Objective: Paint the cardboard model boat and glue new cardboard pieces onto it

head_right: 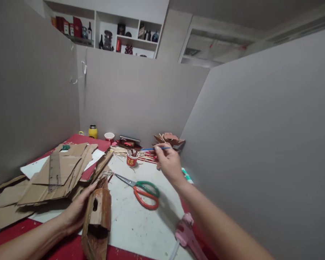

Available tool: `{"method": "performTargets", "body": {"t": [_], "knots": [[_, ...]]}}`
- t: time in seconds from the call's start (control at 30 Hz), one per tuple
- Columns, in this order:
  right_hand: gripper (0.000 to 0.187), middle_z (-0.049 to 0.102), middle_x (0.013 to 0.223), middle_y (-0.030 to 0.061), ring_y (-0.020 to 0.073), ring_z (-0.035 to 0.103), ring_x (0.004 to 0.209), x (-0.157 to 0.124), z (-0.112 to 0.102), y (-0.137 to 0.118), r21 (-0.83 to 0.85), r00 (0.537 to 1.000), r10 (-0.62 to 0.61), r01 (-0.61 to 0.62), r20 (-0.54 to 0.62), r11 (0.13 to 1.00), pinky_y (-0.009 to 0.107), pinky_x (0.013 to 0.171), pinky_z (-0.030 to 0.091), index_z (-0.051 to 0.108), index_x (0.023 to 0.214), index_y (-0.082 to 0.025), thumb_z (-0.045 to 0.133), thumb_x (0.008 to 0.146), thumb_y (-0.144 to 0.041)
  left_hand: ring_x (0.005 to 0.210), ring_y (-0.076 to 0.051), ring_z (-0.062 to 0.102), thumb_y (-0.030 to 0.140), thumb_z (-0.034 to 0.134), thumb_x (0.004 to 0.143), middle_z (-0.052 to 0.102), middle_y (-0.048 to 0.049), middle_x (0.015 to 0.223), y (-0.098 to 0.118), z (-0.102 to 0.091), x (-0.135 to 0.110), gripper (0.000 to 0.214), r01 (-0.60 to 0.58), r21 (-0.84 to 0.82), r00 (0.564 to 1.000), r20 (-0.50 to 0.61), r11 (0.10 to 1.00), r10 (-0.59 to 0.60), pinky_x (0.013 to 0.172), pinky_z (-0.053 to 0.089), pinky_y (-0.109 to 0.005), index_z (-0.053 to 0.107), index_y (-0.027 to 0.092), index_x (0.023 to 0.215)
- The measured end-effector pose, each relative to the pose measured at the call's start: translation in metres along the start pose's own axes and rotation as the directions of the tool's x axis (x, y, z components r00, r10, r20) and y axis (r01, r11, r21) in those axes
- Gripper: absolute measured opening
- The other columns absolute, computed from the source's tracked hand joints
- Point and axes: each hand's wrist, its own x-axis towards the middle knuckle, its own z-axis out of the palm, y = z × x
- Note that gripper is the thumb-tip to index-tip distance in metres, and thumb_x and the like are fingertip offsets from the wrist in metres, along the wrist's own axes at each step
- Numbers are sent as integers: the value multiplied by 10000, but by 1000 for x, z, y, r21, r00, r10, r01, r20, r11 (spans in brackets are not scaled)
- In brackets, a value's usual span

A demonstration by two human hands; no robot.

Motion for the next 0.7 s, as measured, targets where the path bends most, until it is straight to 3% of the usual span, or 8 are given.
{"method": "performTargets", "body": {"t": [0.1, 0.2, 0.33, 0.47, 0.57, 0.7], "knots": [[220, 671, 984, 49, 171, 661, 811, 35, 21, 33, -143, 992, 63, -47, 109, 989, 345, 713, 559, 624, 1032, -136, 596, 930, -329, 877, -249, 726, 464, 646, 818, 768, -89, 951, 3, 1, -1, 557, 14, -12, 999, 30, 1000, -14, 832, 532, -358, 560, 177, 1287], [275, 614, 1181, 76, 219, 638, 971, 59, 37, 61, -264, 970, 150, -95, 194, 960, 412, 813, 549, 587, 1181, -163, 583, 941, -298, 757, -244, 731, 500, 613, 829, 776, -83, 865, 5, 0, -1, 557, 47, -15, 998, 31, 999, -47, 750, 535, -341, 580, 171, 1279], [296, 604, 1208, 80, 234, 629, 1002, 74, 51, 85, -348, 925, 267, -166, 269, 923, 426, 832, 542, 580, 1197, -165, 588, 937, -304, 633, -231, 709, 563, 569, 832, 768, -82, 743, 8, -1, 1, 584, 110, -18, 994, 16, 994, -110, 649, 516, -314, 621, 142, 1234], [282, 608, 1202, 82, 222, 633, 987, 79, 56, 100, -354, 865, 381, -262, 327, 898, 416, 824, 546, 582, 1192, -171, 581, 942, -301, 619, -228, 701, 577, 554, 833, 768, -85, 745, 10, -2, 5, 594, 129, -19, 991, -13, 991, -130, 644, 508, -312, 625, 140, 1230], [272, 611, 1194, 83, 213, 636, 976, 82, 54, 105, -326, 851, 418, -315, 320, 891, 411, 819, 548, 584, 1186, -174, 576, 945, -298, 639, -224, 705, 564, 574, 827, 776, -74, 805, 10, -3, 7, 587, 116, -10, 993, -29, 993, -117, 689, 509, -316, 609, 167, 1258], [286, 608, 1198, 84, 219, 634, 984, 85, 43, 104, -269, 900, 386, -327, 204, 906, 418, 823, 546, 578, 1196, -171, 578, 944, -305, 652, -229, 710, 554, 576, 829, 778, -74, 821, 9, -3, 7, 588, 110, 16, 993, -37, 994, -109, 702, 515, -324, 599, 172, 1275]]}}
